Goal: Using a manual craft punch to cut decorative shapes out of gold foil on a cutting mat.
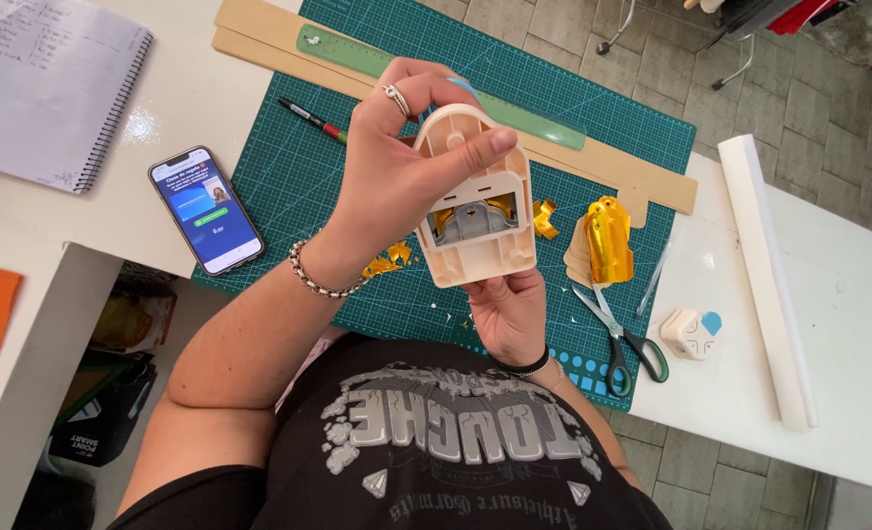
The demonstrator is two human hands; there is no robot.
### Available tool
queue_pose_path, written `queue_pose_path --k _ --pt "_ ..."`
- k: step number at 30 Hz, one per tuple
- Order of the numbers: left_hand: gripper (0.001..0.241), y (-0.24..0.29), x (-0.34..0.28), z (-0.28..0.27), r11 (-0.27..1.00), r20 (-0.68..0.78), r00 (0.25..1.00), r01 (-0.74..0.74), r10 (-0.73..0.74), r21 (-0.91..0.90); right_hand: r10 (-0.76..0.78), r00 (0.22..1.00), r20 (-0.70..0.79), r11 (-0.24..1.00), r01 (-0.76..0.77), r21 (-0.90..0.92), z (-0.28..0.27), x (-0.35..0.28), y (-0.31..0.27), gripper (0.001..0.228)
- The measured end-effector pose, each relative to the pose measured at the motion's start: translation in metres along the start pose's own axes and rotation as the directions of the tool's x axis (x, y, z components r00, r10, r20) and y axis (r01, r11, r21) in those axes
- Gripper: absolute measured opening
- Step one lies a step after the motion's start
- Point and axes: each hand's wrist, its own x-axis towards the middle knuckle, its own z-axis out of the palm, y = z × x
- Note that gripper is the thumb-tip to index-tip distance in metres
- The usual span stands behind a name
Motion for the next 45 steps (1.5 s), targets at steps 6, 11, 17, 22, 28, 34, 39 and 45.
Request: queue_pose_path --k 6,11,17,22,28,34,39,45 --pt "0.022 0.0 0.0 -0.001 1.0 0.008 1.0 0.02 -0.02 0.017 -0.017 1.0 0.009 1.0 0.017 -0.016 -0.002 -0.001 -0.001 0.048" --pt "0.022 0.001 0.0 -0.003 1.0 0.02 1.0 0.018 -0.018 0.013 -0.014 1.0 0.013 1.0 0.015 -0.022 -0.002 -0.001 -0.002 0.05" --pt "0.022 -0.002 0.001 -0.004 1.0 0.024 1.0 0.011 -0.012 0.02 -0.011 1.0 0.019 1.0 0.011 -0.027 0.002 -0.001 -0.003 0.051" --pt "0.022 -0.004 0.001 -0.005 1.0 0.029 0.999 0.024 -0.024 0.016 -0.006 1.0 0.016 0.999 0.006 -0.042 -0.003 -0.003 -0.002 0.047" --pt "0.023 -0.005 0.001 -0.005 1.0 0.038 0.999 0.027 -0.027 -0.004 0.007 1.0 -0.006 0.999 -0.007 -0.036 -0.003 -0.003 -0.002 0.048" --pt "0.024 -0.007 0.001 -0.006 0.999 0.042 0.998 0.037 -0.036 -0.004 0.0 1.0 0.006 0.999 0.0 -0.04 -0.004 -0.004 -0.001 0.046" --pt "0.024 -0.01 0.0 -0.006 0.999 0.039 0.998 0.051 -0.051 -0.003 0.019 1.0 0.006 0.999 -0.019 -0.047 -0.004 -0.004 -0.001 0.044" --pt "0.024 -0.011 0.0 -0.006 0.997 0.034 0.996 0.08 -0.079 -0.015 0.025 1.0 -0.002 0.999 -0.025 -0.028 -0.007 -0.004 0.001 0.046"
